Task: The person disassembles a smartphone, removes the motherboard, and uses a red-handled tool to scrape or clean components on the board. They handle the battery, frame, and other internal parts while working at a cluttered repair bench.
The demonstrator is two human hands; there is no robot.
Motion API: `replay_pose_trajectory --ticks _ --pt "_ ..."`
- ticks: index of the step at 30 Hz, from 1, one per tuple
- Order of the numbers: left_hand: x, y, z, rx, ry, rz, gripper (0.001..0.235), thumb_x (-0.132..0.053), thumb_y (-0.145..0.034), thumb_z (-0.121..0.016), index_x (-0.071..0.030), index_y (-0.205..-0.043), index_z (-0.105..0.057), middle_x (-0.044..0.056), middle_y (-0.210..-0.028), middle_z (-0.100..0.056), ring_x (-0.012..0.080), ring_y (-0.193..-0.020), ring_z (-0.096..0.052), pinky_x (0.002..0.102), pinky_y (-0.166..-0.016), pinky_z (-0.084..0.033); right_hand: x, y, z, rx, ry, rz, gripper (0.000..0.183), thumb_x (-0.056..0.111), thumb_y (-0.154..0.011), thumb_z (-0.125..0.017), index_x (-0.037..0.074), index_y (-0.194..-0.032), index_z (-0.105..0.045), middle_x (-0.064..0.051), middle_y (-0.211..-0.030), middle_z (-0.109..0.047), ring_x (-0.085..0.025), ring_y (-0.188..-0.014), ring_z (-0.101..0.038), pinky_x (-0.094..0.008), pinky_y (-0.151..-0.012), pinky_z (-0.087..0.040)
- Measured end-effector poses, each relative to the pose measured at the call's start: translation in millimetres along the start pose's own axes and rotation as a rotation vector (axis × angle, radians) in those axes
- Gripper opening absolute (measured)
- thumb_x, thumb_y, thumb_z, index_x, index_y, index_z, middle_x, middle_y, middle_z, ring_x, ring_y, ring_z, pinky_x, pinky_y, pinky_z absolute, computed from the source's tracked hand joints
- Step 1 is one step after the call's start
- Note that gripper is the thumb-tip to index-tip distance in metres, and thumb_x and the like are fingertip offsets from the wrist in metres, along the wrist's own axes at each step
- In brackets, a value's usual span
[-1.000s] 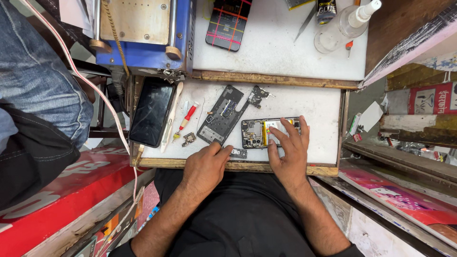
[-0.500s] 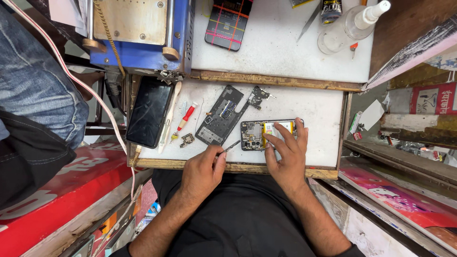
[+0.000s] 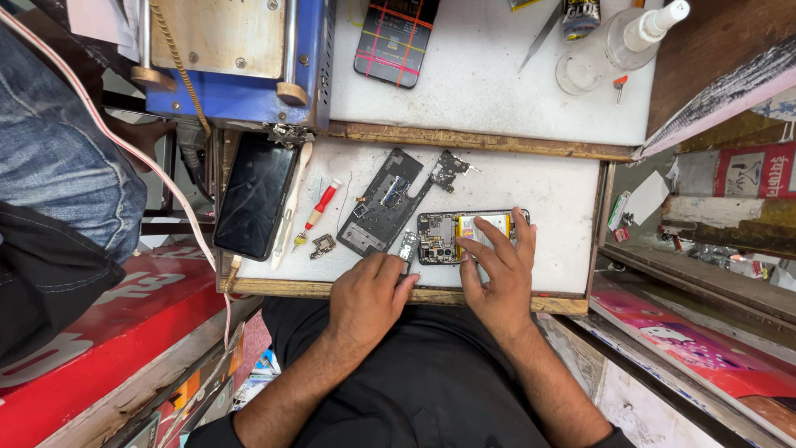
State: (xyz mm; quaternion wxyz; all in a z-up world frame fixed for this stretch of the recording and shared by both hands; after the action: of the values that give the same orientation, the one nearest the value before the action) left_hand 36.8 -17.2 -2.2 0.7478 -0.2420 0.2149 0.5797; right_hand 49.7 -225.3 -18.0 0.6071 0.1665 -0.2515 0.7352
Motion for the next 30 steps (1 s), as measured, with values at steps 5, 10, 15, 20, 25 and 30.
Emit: replay_pose_trajectory --ticks 5,10,15,20,25,30 --pt "-2 -1 -1 0.07 -0.041 -0.001 0.028 -0.028 -0.088 -0.078 -0.006 -0.094 -0.063 0.009 -0.081 -0.059 0.0271 -0.068 -0.065 0.039 -0.057 -0.054 -1 1 -1 -0.004 0.0 0.001 0.025 0.008 -0.09 -0.072 0.019 -0.111 -0.078 -0.005 -0.139 -0.064 -0.043 -0.153 -0.032 -0.07 -0.126 -0.017" --pt "1 2 -4 0.059 -0.016 0.036 0.019 -0.022 -0.093 -0.075 -0.007 -0.094 -0.063 0.009 -0.08 -0.061 0.0285 -0.069 -0.066 0.041 -0.059 -0.055 -1 1 -1 0.003 -0.005 -0.003 0.025 0.008 -0.09 -0.072 0.018 -0.112 -0.077 -0.006 -0.138 -0.064 -0.043 -0.153 -0.032 -0.07 -0.126 -0.017" --pt "20 0 11 -0.064 0.17 0.144 0.011 -0.015 -0.092 -0.073 -0.008 -0.097 -0.067 0.009 -0.092 -0.07 0.0296 -0.075 -0.07 0.04 -0.064 -0.057 -3 1 -2 0.002 -0.011 -0.003 0.025 0.008 -0.09 -0.072 0.018 -0.112 -0.078 -0.006 -0.138 -0.064 -0.042 -0.154 -0.032 -0.07 -0.126 -0.017" --pt "65 -24 59 -0.198 0.05 0.133 0.015 -0.004 -0.097 -0.068 -0.007 -0.112 -0.067 0.012 -0.107 -0.071 0.0302 -0.088 -0.074 0.037 -0.073 -0.063 -4 1 -4 0.02 0.013 -0.004 0.025 0.008 -0.09 -0.071 0.018 -0.113 -0.077 -0.006 -0.14 -0.063 -0.043 -0.154 -0.031 -0.072 -0.126 -0.016" --pt "80 -47 77 -0.209 -0.091 0.227 0.015 -0.005 -0.098 -0.068 -0.006 -0.113 -0.07 0.012 -0.105 -0.072 0.0351 -0.088 -0.073 0.043 -0.072 -0.059 4 0 -3 0.016 0.044 0.02 0.027 0.011 -0.09 -0.072 0.02 -0.116 -0.076 -0.007 -0.144 -0.059 -0.045 -0.153 -0.028 -0.073 -0.124 -0.016" --pt "72 -53 70 -0.207 -0.158 0.19 0.02 -0.01 -0.094 -0.071 -0.005 -0.114 -0.072 0.013 -0.118 -0.069 0.0341 -0.089 -0.073 0.043 -0.073 -0.06 10 -5 2 0.03 0.069 0.002 0.029 0.013 -0.09 -0.072 0.021 -0.118 -0.075 -0.008 -0.145 -0.059 -0.047 -0.153 -0.027 -0.074 -0.123 -0.016"
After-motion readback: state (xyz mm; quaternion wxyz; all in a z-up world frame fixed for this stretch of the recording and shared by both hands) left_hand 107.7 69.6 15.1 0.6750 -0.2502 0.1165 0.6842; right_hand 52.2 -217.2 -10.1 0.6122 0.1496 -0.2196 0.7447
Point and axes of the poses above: each hand's wrist, its own y-axis away from the middle knuckle, its own z-axis out of the back of the hand, x = y × z, the point moved 4 cm from there along -y, towards the middle knuckle
